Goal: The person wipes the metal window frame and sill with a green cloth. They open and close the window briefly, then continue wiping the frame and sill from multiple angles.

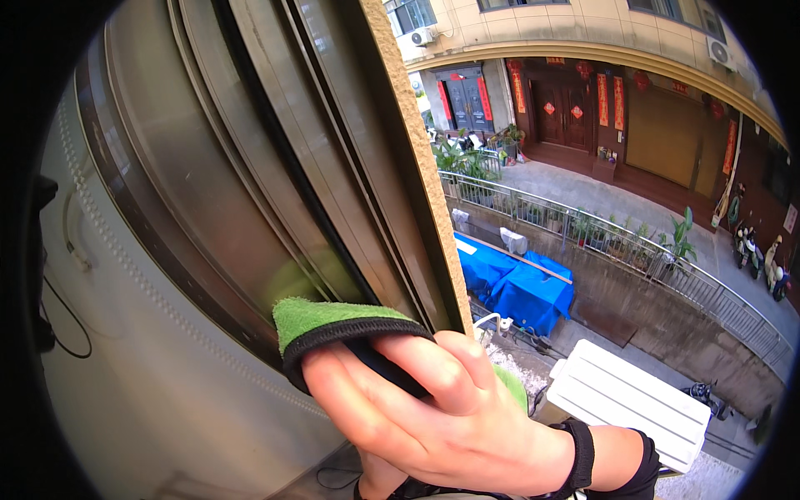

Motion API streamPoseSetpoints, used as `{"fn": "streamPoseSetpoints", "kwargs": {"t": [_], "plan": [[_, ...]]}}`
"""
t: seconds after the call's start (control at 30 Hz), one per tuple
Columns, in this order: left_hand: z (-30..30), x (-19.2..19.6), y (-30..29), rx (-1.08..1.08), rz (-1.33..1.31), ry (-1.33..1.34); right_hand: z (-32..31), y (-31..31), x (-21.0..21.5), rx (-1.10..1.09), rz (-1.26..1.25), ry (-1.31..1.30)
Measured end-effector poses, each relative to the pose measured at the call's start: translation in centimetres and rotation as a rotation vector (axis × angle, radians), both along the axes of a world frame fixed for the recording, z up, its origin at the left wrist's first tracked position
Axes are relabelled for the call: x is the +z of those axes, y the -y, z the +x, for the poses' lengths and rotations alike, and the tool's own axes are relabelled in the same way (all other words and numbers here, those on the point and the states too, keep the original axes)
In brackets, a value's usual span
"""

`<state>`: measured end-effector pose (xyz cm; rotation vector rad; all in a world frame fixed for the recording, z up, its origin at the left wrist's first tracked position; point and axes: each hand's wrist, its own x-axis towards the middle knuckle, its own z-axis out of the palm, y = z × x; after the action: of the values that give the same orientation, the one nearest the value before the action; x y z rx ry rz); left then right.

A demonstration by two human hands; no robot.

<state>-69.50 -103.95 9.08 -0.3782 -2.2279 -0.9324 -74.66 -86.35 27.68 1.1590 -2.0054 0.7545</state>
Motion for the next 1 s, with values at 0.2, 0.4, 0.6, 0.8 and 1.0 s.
{"fn": "streamPoseSetpoints", "kwargs": {"t": [0.2, 0.4, 0.6, 0.8, 1.0], "plan": [[-0.3, 1.2, 0.0, 0.003, -0.025, -0.012, -0.1, -0.2, 0.4, -0.008, 0.048, -0.050], [-0.5, 1.6, -0.1, 0.089, -0.141, 0.007, 0.1, 0.1, 0.3, -0.039, 0.092, -0.080], [-0.2, 0.9, -0.3, -0.032, 0.009, -0.010, -0.2, -0.2, -0.2, -0.064, 0.003, -0.095], [-0.3, 1.2, -0.8, -0.072, 0.090, -0.037, 0.2, -0.5, 0.0, -0.131, 0.018, -0.091], [-0.6, 1.3, -0.7, -0.103, 0.095, -0.074, 0.1, -0.6, -0.7, -0.080, 0.052, -0.044]]}}
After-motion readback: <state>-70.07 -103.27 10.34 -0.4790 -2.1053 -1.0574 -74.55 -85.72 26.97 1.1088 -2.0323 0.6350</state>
